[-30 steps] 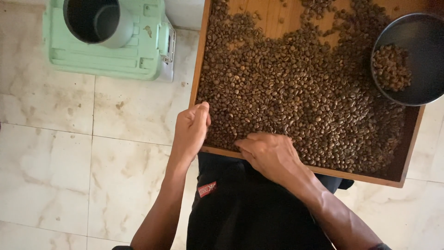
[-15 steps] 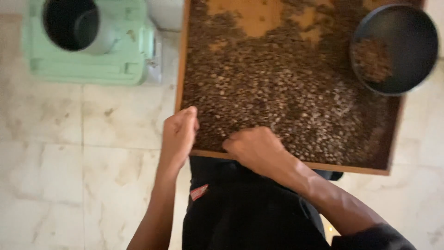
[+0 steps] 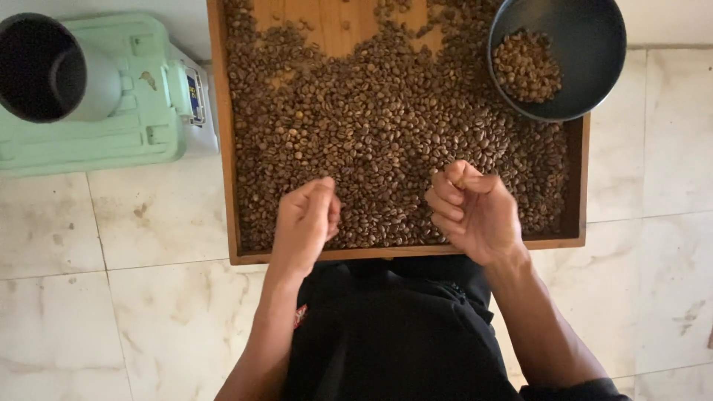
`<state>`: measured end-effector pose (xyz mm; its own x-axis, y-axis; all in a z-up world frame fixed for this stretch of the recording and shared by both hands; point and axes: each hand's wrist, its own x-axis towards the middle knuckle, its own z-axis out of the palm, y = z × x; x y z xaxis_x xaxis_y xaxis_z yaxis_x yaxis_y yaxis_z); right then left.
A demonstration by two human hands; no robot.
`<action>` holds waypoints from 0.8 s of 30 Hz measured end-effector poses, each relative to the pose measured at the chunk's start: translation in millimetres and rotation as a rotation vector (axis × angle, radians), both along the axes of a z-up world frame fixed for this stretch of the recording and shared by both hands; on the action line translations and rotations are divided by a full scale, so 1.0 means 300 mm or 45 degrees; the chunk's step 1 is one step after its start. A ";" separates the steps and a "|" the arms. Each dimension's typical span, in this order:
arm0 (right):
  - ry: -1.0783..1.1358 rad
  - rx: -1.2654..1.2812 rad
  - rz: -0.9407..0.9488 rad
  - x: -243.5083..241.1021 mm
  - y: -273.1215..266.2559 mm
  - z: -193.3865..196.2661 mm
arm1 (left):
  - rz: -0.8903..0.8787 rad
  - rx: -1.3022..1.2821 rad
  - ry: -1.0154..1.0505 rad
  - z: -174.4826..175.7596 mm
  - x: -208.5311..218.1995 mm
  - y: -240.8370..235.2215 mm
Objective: The person sorts roasted coffee beans on a wooden tray by hand, picking out lighter-colored beans and placing them into a black bowl. The person repeatedly sifts through the beans, occasionally transferring small handfuls into the bowl.
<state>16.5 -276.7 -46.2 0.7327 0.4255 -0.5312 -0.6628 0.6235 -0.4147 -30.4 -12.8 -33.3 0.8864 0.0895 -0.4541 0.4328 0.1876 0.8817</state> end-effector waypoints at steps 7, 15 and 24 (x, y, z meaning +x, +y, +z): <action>-0.062 -0.435 -0.099 -0.015 -0.082 0.044 | -0.385 0.426 -0.169 0.111 0.002 -0.008; -0.560 -1.348 0.469 -0.057 -0.100 0.134 | -1.059 0.646 0.209 0.118 0.066 -0.071; -0.950 -0.782 0.892 -0.040 0.124 0.139 | -0.638 0.563 -0.249 0.094 0.155 -0.063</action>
